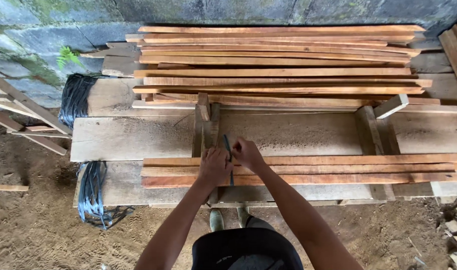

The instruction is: The recorder bundles thin wooden strips together using black rubber bands on a wooden workbench.

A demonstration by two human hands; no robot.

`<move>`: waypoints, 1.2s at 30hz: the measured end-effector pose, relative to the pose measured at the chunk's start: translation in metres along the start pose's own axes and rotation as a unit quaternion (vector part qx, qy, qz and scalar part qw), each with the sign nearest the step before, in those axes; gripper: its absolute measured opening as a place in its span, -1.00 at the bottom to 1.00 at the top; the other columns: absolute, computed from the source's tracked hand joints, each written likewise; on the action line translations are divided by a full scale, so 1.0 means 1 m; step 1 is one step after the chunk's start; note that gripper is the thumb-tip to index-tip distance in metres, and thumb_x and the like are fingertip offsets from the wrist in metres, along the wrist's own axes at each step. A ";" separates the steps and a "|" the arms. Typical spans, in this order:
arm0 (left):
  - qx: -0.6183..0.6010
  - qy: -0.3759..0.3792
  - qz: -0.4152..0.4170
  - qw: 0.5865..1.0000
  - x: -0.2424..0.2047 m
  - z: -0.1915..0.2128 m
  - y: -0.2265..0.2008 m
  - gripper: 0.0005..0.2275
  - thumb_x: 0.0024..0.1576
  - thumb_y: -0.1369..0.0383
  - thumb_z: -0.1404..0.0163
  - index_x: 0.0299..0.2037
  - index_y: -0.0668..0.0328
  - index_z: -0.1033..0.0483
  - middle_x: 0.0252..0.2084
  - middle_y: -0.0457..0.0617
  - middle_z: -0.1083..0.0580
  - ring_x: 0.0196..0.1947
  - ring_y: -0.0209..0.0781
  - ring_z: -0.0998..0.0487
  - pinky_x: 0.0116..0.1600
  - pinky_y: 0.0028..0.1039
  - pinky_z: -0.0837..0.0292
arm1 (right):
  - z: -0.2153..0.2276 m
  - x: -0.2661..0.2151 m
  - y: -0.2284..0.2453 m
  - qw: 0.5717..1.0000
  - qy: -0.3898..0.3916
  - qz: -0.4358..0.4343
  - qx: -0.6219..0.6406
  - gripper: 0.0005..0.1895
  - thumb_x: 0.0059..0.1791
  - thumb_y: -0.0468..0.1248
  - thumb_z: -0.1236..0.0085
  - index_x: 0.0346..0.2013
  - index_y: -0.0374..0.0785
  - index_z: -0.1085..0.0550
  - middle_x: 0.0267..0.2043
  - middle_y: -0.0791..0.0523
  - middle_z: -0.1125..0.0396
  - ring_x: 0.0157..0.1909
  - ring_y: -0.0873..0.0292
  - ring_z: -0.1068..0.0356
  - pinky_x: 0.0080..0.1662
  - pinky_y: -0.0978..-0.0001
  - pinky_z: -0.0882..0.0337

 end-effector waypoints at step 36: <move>-0.134 0.112 0.015 0.984 0.003 0.000 0.004 -0.69 0.24 0.10 0.19 -0.59 -0.18 -0.23 -0.64 -0.21 -0.25 -0.48 -0.22 -0.37 0.23 -0.14 -0.22 | -0.003 0.049 0.021 0.997 -0.030 -0.072 -0.017 -0.70 -0.11 -0.24 -0.05 -0.64 0.01 -0.14 -0.71 0.23 0.01 -0.59 0.28 -0.05 -0.37 0.30 -0.23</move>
Point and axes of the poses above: each hand's wrist, its own x-axis towards the middle knuckle, its own z-axis out of the back of the hand, y = z × x, the point moved 3 cm from there along x, towards the middle knuckle
